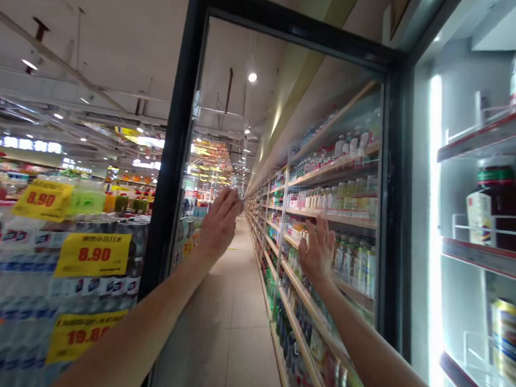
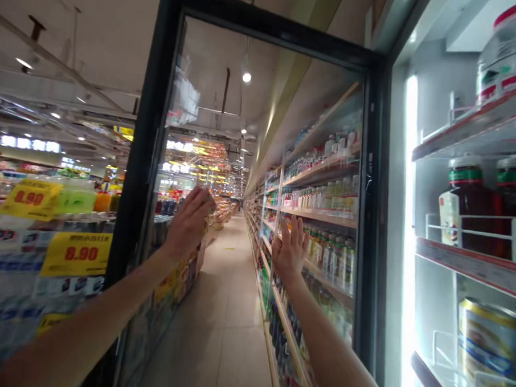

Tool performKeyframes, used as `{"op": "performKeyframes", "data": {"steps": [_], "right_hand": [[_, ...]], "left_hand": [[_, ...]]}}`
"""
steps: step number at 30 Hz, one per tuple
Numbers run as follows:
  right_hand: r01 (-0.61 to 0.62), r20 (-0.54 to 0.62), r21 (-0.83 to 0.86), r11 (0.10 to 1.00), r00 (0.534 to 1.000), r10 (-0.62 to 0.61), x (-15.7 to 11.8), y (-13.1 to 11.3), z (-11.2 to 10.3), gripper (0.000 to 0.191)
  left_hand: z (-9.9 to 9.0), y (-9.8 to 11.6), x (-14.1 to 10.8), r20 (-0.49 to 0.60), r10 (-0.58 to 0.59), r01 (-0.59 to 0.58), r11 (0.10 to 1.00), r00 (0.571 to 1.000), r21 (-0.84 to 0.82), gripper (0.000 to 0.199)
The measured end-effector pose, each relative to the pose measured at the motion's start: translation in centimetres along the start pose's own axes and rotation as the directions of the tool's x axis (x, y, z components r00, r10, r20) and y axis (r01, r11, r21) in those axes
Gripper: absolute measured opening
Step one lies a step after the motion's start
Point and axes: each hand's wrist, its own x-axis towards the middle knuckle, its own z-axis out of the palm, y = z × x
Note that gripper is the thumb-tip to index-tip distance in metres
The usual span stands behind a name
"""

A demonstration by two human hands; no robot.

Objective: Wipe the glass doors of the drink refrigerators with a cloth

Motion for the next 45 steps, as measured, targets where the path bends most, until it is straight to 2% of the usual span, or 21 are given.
{"op": "performKeyframes", "data": {"steps": [3,6,8,11,13,15,16,17,19,21,23,25,27,30,32,34,37,39,41,43,45], "right_hand": [[-0.001,-0.002,-0.001,1.000,1.000,0.001,0.0,0.0,-0.1,0.044],[-0.006,-0.010,0.002,1.000,1.000,0.006,0.0,0.1,-0.1,0.042],[-0.007,-0.011,0.009,1.000,1.000,0.007,0.0,0.2,-0.1,0.043],[0.001,-0.012,0.021,1.000,1.000,0.000,-0.1,0.4,-0.1,0.045],[-0.001,-0.006,0.023,1.000,1.000,0.001,-0.1,0.4,-0.1,0.045],[-0.007,0.004,0.024,1.000,1.000,0.007,-0.1,0.3,-0.1,0.046],[-0.015,0.008,0.026,1.000,1.000,0.015,-0.1,0.2,-0.1,0.047],[-0.020,0.010,0.029,0.999,1.000,0.020,-0.1,0.2,-0.1,0.047],[-0.018,0.005,0.033,0.999,1.000,0.018,-0.1,0.2,-0.1,0.047],[-0.006,-0.003,0.034,0.999,1.000,0.006,-0.1,0.3,-0.1,0.046],[0.009,-0.017,0.029,1.000,1.000,-0.009,-0.1,0.4,0.0,0.045],[0.010,-0.022,0.018,1.000,1.000,-0.010,-0.1,0.3,0.0,0.044],[0.004,-0.022,0.007,1.000,1.000,-0.004,-0.1,0.2,0.0,0.043],[-0.007,-0.025,0.000,1.000,1.000,0.007,-0.1,0.0,0.1,0.044],[-0.012,-0.025,0.009,1.000,1.000,0.012,-0.1,0.0,0.1,0.045],[-0.008,-0.013,0.023,1.000,1.000,0.009,-0.2,0.2,0.1,0.047],[0.026,-0.012,0.035,0.999,1.000,-0.025,-0.2,0.5,0.1,0.049],[0.029,-0.023,0.038,0.999,0.999,-0.028,-0.2,0.6,0.1,0.049],[0.015,-0.022,0.044,0.999,1.000,-0.014,-0.2,0.5,0.1,0.049],[-0.003,-0.014,0.048,0.999,1.000,0.004,-0.2,0.3,0.0,0.049],[-0.009,-0.012,0.046,0.999,1.000,0.009,-0.1,0.2,0.0,0.048]], "left_hand": [[0.2,1.9,-1.0,0.099,-0.001,-0.004,0.999,0.995,0.043,0.043],[1.6,7.4,-3.0,0.209,0.199,-0.206,0.979,0.958,0.012,0.047],[2.2,9.0,-3.5,0.227,0.306,-0.316,0.949,0.925,0.007,0.045],[1.3,5.6,-2.2,0.186,0.268,-0.280,0.959,0.945,0.044,0.042],[0.1,1.6,-0.7,0.083,0.050,-0.060,0.992,0.995,0.114,0.043],[-0.8,-0.8,0.0,-0.024,-0.190,0.191,0.970,0.982,0.148,0.047],[-0.9,-0.8,-0.1,-0.038,-0.225,0.228,0.962,0.974,0.148,0.049],[-0.7,-0.2,-0.6,-0.013,-0.186,0.186,0.973,0.982,0.139,0.050],[0.0,2.6,-2.1,0.116,0.073,-0.084,0.993,0.990,0.084,0.052],[0.7,5.0,-3.6,0.235,0.352,-0.358,0.933,0.906,-0.019,0.050],[0.6,5.1,-4.0,0.270,0.424,-0.424,0.904,0.864,-0.063,0.047],[-0.3,2.5,-3.1,0.221,0.254,-0.261,0.965,0.942,0.007,0.046],[-1.4,-0.7,-1.6,0.099,-0.050,0.039,0.993,0.994,0.112,0.046],[-1.7,-2.1,-0.4,-0.034,-0.309,0.311,0.937,0.950,0.159,0.047],[-0.7,0.3,-0.7,0.024,-0.223,0.218,0.966,0.975,0.137,0.046],[0.6,3.7,-1.2,0.151,0.024,-0.035,0.997,0.988,0.071,0.045],[1.7,5.7,-0.1,0.281,0.360,-0.360,0.931,0.890,-0.055,0.041],[1.5,4.0,2.1,0.291,0.307,-0.314,0.949,0.906,-0.026,0.040],[1.0,1.7,4.2,0.212,0.028,-0.050,0.994,0.977,0.097,0.043],[0.8,0.7,5.2,0.102,-0.192,0.173,0.970,0.976,0.169,0.045],[1.3,1.9,4.6,0.116,-0.118,0.101,0.985,0.986,0.144,0.045]]}}
